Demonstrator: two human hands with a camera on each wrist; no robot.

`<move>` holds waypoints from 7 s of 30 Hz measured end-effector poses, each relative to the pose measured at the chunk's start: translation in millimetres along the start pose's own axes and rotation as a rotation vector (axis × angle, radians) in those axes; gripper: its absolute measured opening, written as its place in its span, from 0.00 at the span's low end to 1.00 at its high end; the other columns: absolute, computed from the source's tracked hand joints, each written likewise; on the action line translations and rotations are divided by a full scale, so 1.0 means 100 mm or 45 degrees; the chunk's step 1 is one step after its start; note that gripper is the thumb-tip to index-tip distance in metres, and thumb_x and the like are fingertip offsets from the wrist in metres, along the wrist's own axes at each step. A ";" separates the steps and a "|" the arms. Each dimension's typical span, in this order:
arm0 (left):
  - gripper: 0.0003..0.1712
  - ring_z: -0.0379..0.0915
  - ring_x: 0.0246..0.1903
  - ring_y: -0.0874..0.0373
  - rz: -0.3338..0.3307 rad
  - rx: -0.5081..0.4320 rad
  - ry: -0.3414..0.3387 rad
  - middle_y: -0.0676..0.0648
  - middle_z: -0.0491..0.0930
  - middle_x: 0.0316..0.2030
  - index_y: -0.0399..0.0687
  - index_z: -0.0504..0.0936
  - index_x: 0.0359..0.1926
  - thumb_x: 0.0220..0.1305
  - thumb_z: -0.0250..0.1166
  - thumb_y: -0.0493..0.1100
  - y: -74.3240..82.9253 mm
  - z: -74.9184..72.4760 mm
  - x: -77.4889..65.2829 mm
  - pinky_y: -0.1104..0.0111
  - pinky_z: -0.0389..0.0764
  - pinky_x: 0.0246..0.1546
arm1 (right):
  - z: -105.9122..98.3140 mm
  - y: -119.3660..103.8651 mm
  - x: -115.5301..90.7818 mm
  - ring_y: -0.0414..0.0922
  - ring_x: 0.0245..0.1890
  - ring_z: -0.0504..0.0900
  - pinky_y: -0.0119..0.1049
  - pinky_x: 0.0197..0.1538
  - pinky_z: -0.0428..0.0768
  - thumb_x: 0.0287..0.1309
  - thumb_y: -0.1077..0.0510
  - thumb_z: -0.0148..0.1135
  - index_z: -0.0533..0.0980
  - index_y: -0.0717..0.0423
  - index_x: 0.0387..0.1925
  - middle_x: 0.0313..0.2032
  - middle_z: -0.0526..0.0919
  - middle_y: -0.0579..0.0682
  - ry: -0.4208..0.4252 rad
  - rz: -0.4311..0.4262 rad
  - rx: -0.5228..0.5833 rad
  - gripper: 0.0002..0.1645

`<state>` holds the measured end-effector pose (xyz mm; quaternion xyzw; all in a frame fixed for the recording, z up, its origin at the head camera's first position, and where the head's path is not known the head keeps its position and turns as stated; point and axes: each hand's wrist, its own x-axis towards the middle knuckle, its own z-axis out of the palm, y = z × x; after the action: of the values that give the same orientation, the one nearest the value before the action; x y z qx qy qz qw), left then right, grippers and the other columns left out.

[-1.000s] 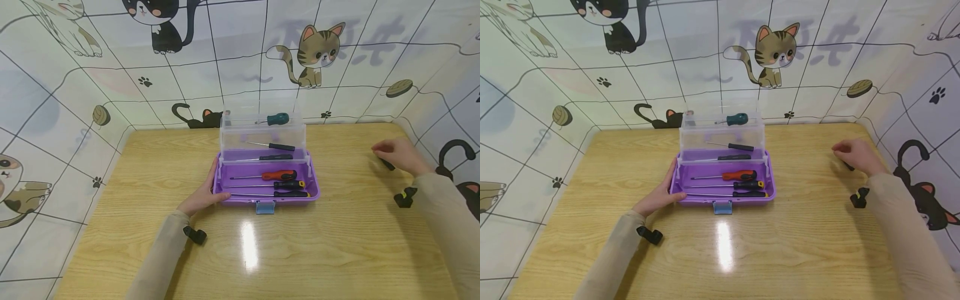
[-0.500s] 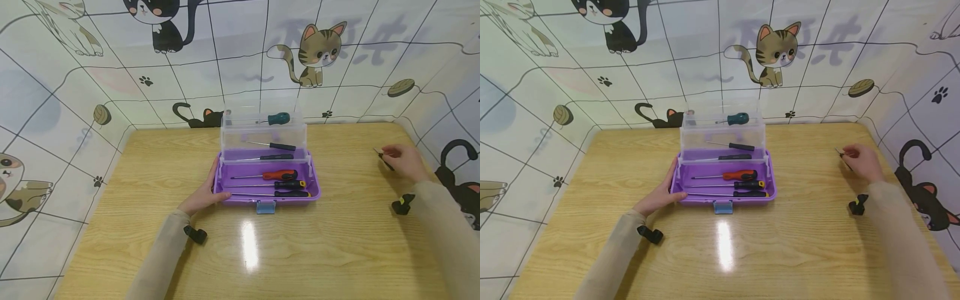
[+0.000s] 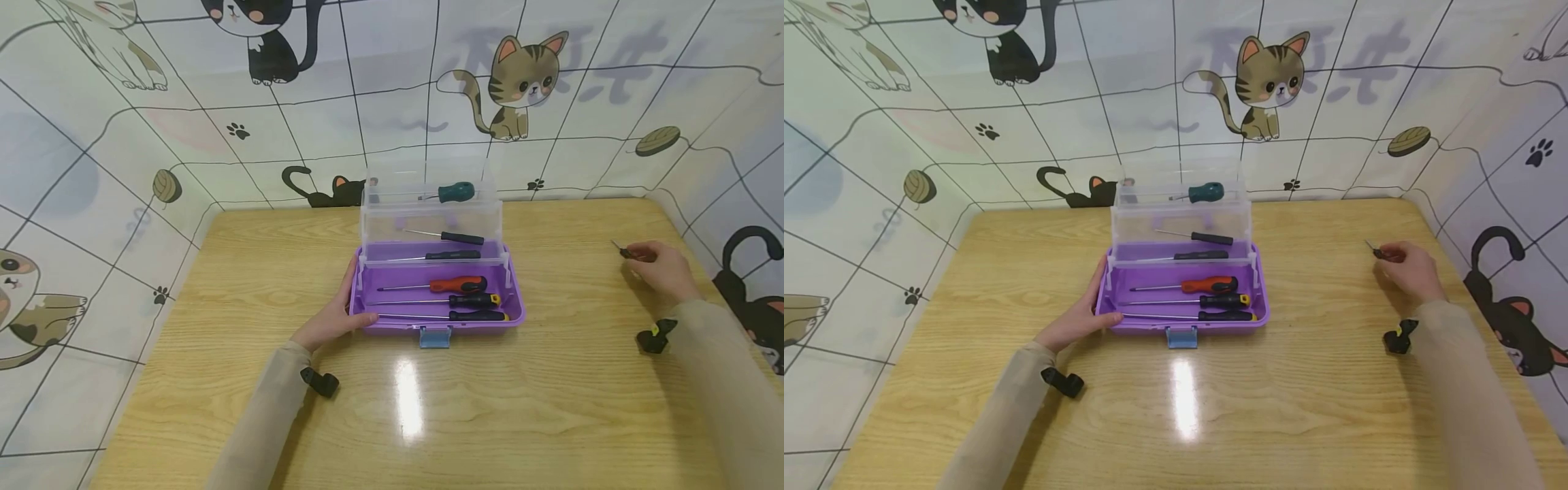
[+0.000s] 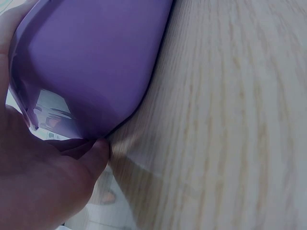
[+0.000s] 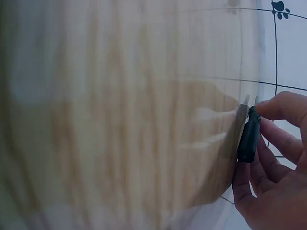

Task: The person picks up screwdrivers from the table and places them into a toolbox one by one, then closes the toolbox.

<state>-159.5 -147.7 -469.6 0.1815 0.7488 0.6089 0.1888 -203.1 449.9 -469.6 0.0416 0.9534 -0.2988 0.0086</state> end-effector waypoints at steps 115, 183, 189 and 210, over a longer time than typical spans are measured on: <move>0.65 0.28 0.72 0.51 -0.017 -0.014 -0.037 0.56 0.24 0.74 0.75 0.25 0.73 0.58 0.69 0.44 0.11 -0.01 -0.02 0.48 0.40 0.68 | -0.08 -1.46 0.14 0.54 0.40 0.74 0.20 0.34 0.69 0.61 0.68 0.58 0.78 0.69 0.49 0.44 0.80 0.65 -0.002 -0.500 -0.023 0.15; 0.63 0.28 0.72 0.50 -0.053 0.048 -0.011 0.57 0.25 0.74 0.83 0.28 0.72 0.58 0.70 0.48 0.04 -0.02 -0.02 0.47 0.42 0.68 | 0.02 -2.38 0.56 0.55 0.37 0.77 0.48 0.41 0.74 0.61 0.71 0.53 0.78 0.69 0.48 0.41 0.80 0.63 -0.114 -0.693 -0.058 0.15; 0.63 0.28 0.72 0.49 -0.044 0.046 -0.018 0.57 0.24 0.74 0.83 0.27 0.72 0.59 0.69 0.47 0.04 -0.02 -0.03 0.47 0.42 0.68 | 0.03 -2.48 0.64 0.56 0.40 0.78 0.46 0.39 0.72 0.61 0.71 0.53 0.79 0.69 0.47 0.42 0.81 0.64 -0.124 -0.712 -0.074 0.14; 0.63 0.32 0.72 0.49 -0.026 0.066 -0.010 0.55 0.26 0.74 0.83 0.28 0.72 0.58 0.69 0.46 0.01 -0.02 -0.03 0.49 0.45 0.68 | 0.06 -2.81 0.91 0.61 0.49 0.75 0.55 0.53 0.71 0.61 0.72 0.51 0.77 0.71 0.49 0.47 0.80 0.67 -0.273 -0.719 -0.183 0.16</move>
<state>-158.2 -150.5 -468.3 0.1808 0.7653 0.5867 0.1933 -317.4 223.4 -318.7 -0.2574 0.9396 -0.2238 0.0286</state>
